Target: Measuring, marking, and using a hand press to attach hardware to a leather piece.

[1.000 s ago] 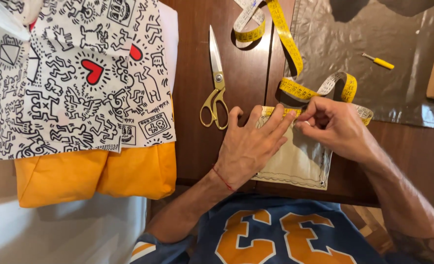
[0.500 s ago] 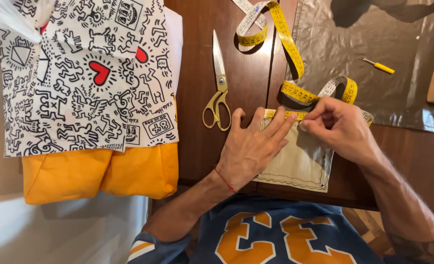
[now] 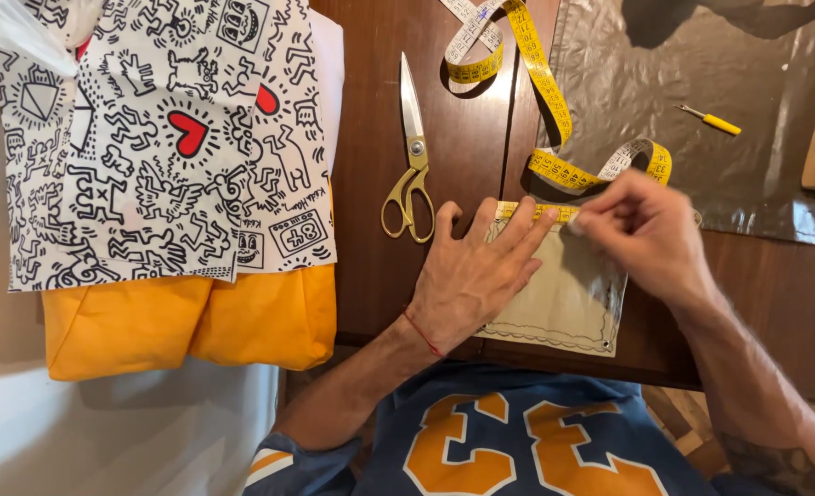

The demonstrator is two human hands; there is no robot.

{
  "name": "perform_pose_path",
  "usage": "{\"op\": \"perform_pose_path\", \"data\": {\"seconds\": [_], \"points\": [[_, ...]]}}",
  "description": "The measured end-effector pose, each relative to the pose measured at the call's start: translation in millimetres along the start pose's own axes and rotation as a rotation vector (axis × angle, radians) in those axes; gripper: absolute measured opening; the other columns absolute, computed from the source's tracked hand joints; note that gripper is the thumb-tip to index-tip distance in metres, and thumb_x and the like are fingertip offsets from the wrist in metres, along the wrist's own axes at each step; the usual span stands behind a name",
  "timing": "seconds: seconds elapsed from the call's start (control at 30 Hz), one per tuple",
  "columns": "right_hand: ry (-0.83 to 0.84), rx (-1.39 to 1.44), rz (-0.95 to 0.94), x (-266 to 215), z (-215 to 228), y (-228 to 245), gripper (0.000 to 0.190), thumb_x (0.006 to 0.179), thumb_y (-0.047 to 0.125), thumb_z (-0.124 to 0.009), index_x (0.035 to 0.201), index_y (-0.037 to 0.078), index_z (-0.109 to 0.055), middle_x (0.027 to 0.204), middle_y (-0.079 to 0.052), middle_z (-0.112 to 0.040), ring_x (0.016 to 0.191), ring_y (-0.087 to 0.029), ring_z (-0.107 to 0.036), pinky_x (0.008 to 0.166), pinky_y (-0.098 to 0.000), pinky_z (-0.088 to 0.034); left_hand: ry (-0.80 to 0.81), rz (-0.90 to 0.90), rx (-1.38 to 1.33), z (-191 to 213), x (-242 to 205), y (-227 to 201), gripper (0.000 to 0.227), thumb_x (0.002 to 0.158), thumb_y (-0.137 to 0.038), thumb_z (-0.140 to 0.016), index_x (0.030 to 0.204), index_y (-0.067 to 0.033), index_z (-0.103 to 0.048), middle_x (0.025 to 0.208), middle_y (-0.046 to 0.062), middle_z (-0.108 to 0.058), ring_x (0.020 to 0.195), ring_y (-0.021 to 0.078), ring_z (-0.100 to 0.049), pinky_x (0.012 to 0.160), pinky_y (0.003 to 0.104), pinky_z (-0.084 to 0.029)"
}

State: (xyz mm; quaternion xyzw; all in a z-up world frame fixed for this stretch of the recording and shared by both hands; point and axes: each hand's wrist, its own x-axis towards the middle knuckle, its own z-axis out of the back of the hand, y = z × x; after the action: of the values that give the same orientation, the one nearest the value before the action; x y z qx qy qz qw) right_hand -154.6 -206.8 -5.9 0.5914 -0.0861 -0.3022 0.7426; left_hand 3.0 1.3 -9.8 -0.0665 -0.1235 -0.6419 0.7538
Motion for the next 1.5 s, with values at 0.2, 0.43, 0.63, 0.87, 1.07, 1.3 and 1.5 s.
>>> {"op": "perform_pose_path", "data": {"seconds": [0.2, 0.43, 0.63, 0.87, 1.07, 1.3, 1.5], "points": [[-0.212, 0.301, 0.030, -10.2, 15.2, 18.2, 0.016, 0.116, 0.005, -0.076, 0.114, 0.010, -0.060, 0.072, -0.008, -0.062, 0.049, -0.011, -0.054, 0.040, -0.0239, -0.039, -0.116, -0.007, -0.067, 8.1, -7.5, -8.3, 0.056, 0.118, -0.045, -0.081, 0.167, -0.0235, -0.067, 0.169, 0.000, -0.066, 0.144, 0.0287, -0.065, 0.119, 0.064, -0.054], [-0.206, 0.017, 0.110, -51.1, 18.9, 32.5, 0.014, 0.121, 0.001, -0.072, 0.130, -0.009, -0.068, 0.111, -0.025, -0.081, 0.082, -0.029, -0.082, 0.082, -0.0339, -0.070, -0.142, 0.054, -0.295, 19.9, -21.9, -6.9, 0.050, 0.105, -0.054, -0.094, 0.140, -0.0192, -0.082, 0.165, 0.007, -0.068, 0.149, 0.0314, -0.064, 0.124, 0.063, -0.048], [0.091, -0.497, 0.414, -71.9, 14.2, 21.2, 0.033, 0.114, 0.005, -0.065, 0.147, 0.003, -0.068, 0.161, -0.017, -0.073, 0.161, -0.034, -0.065, 0.140, -0.0473, -0.047, -0.001, -0.184, -0.338, 29.0, -31.4, 12.1, 0.047, 0.108, -0.049, -0.090, 0.141, -0.0170, -0.083, 0.184, 0.006, -0.051, 0.172, 0.0342, -0.046, 0.138, 0.071, -0.037], [-0.070, -0.647, 0.476, -81.7, 31.2, 3.6, 0.041, 0.120, 0.003, -0.061, 0.160, -0.005, -0.061, 0.165, -0.030, -0.069, 0.160, -0.044, -0.064, 0.143, -0.0551, -0.044, 0.043, -0.101, -0.242, 42.0, -60.4, 7.4, 0.047, 0.113, -0.050, -0.079, 0.143, -0.0132, -0.079, 0.168, 0.009, -0.069, 0.159, 0.0376, -0.060, 0.133, 0.064, -0.047], [-0.221, -0.702, 0.391, -91.4, 44.3, -10.8, 0.039, 0.123, 0.001, -0.067, 0.161, -0.006, -0.066, 0.166, -0.025, -0.072, 0.161, -0.048, -0.063, 0.146, -0.0542, -0.041, 0.008, 0.046, 0.034, 49.4, -68.3, -33.9, 0.069, 0.109, -0.075, -0.071, 0.152, -0.0214, -0.078, 0.157, 0.006, -0.073, 0.112, 0.0284, -0.068, 0.094, 0.048, -0.055], [-0.225, -0.819, 0.542, -91.9, 66.2, -16.9, 0.013, 0.118, 0.002, -0.081, 0.126, -0.007, -0.075, 0.161, -0.029, -0.079, 0.147, -0.043, -0.075, 0.129, -0.0533, -0.054, -0.041, 0.008, -0.150, 59.3, -62.7, -41.2, 0.061, 0.110, -0.071, -0.073, 0.136, -0.0164, -0.082, 0.129, 0.005, -0.072, 0.096, 0.0263, -0.063, 0.082, 0.045, -0.048], [-0.238, -1.007, 0.625, -81.5, 75.1, -15.4, 0.010, 0.118, 0.011, -0.087, 0.120, 0.004, -0.080, 0.155, -0.015, -0.085, 0.142, -0.033, -0.078, 0.131, -0.0467, -0.049, 0.055, -0.090, -0.302, 48.3, -59.3, -31.4, 0.053, 0.115, -0.056, -0.070, 0.151, -0.0165, -0.076, 0.172, 0.013, -0.062, 0.157, 0.0362, -0.057, 0.117, 0.056, -0.053]]}}
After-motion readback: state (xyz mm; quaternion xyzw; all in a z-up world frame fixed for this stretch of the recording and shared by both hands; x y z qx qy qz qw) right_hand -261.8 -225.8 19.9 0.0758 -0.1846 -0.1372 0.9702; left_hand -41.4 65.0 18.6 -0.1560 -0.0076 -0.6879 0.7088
